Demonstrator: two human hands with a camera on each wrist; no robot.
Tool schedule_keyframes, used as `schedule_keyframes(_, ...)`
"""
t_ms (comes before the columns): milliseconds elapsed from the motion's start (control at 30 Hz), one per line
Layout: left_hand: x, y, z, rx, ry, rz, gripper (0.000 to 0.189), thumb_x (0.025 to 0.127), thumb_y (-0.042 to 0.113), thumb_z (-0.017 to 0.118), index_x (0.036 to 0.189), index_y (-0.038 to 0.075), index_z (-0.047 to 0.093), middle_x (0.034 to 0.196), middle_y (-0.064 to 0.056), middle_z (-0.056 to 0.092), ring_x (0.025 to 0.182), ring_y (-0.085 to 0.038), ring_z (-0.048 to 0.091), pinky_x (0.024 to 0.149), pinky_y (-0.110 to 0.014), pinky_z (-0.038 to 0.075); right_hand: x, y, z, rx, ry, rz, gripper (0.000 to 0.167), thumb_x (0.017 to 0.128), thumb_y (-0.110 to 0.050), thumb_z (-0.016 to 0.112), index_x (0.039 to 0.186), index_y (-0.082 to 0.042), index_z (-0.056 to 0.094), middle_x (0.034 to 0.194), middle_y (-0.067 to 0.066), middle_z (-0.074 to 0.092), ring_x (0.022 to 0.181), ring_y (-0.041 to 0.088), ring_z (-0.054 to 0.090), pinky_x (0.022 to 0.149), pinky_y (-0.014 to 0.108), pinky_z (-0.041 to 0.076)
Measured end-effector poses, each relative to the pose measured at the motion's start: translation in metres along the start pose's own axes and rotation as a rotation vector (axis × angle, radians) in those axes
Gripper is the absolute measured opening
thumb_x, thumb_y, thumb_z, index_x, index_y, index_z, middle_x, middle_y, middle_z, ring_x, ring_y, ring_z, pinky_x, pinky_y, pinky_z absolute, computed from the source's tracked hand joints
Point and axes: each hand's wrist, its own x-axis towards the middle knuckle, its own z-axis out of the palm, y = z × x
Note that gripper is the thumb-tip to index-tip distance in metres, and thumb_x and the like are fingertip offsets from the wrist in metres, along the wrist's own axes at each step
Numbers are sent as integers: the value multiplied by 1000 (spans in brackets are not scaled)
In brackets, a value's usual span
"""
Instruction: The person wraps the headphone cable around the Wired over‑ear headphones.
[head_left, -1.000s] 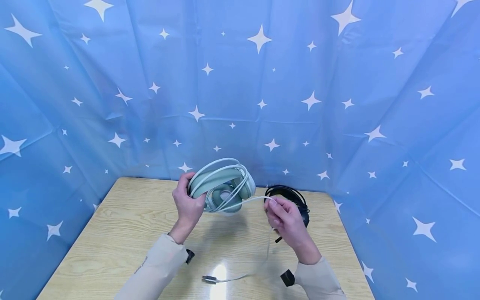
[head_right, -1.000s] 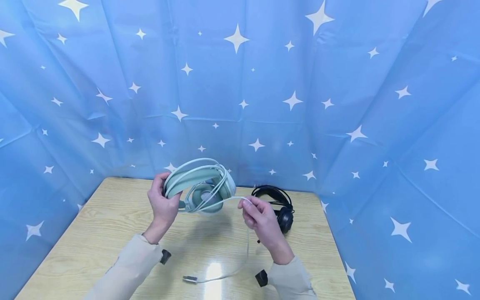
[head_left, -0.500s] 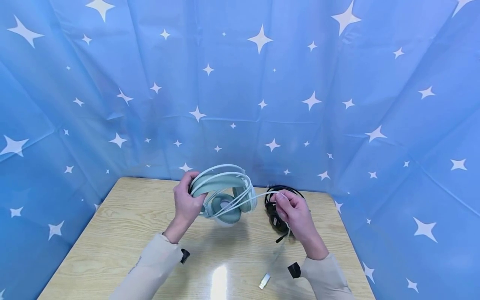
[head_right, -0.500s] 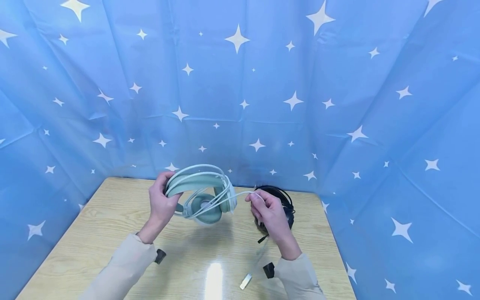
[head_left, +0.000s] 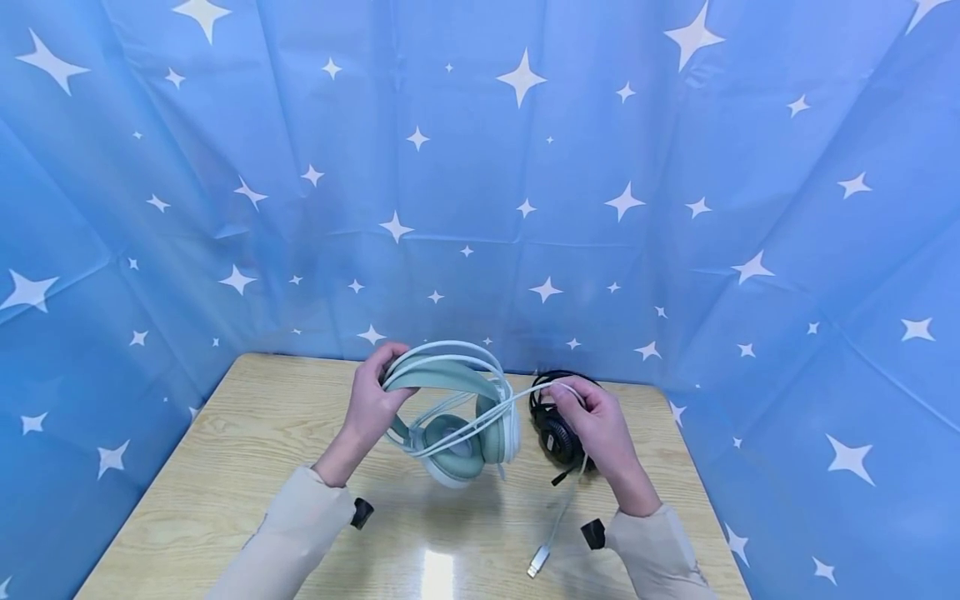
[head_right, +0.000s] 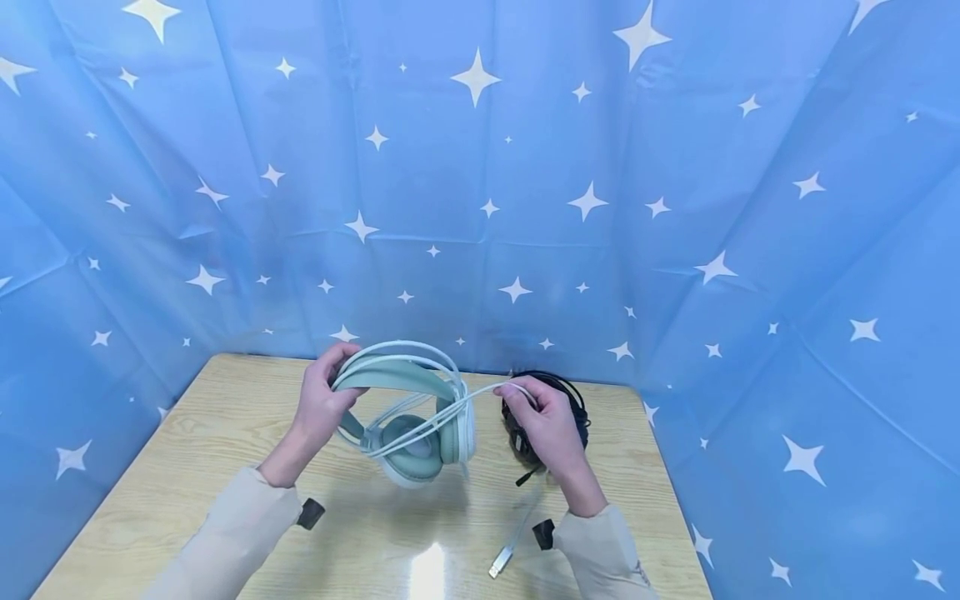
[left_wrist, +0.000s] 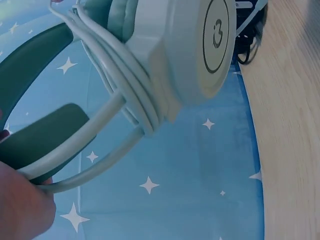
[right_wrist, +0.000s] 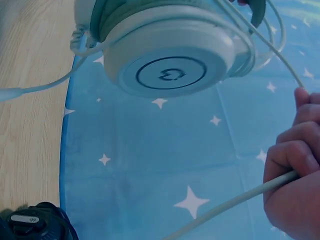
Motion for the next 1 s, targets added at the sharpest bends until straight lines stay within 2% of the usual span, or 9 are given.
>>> schedule_keyframes(133,-1,2,-1,-105,-48,-49,25,87,-6,68,111,-6,63,75,0,60,55,-9,48,50,-24,41,3,3,-2,4,38,22,21,103,-17,64,105,2,73,76,-6,54,70,9,46,63,24,39)
schedule_keyframes(233,-2,0,-2,-231,-88,-80,25,87,-9,63,112,-9,59,68,4,55,47,-7,39,43,-23,32,7,6,-3,13,64,38,20,101,-18,68,106,2,72,77,-8,59,72,9,49,64,24,41)
schedule_keyframes(300,-1,-1,-2,-321,-111,-85,24,87,-10,60,111,-6,59,65,5,53,45,-6,36,41,-25,26,9,8,-3,13,69,40,19,100,-18,70,107,0,72,80,-8,64,72,9,51,65,23,43)
schedule_keyframes(467,-1,-5,-3,-515,-174,-81,36,86,-12,56,110,13,63,62,7,48,42,-11,25,39,-32,16,12,11,-2,11,50,25,19,99,-16,71,108,0,72,93,-6,72,82,8,61,74,21,49)
schedule_keyframes(533,-1,-8,-3,-580,-203,-81,39,86,-13,54,110,16,63,60,6,44,43,-15,21,40,-32,15,14,11,0,18,40,17,18,99,-14,71,108,1,73,94,-5,72,85,8,63,76,21,51)
schedule_keyframes(767,-1,-14,-5,-768,-305,-93,44,88,-16,44,114,13,63,61,0,33,43,-16,16,41,-29,13,18,14,5,-5,-43,-2,17,100,-15,69,110,-2,73,95,5,69,81,11,59,71,23,50)
schedule_keyframes(1000,0,-17,-5,-890,-375,-111,44,89,-16,40,116,11,62,64,-2,29,45,-14,16,42,-26,12,20,16,9,-28,-108,-29,17,101,-15,67,111,-3,73,96,2,70,83,12,60,74,24,52)
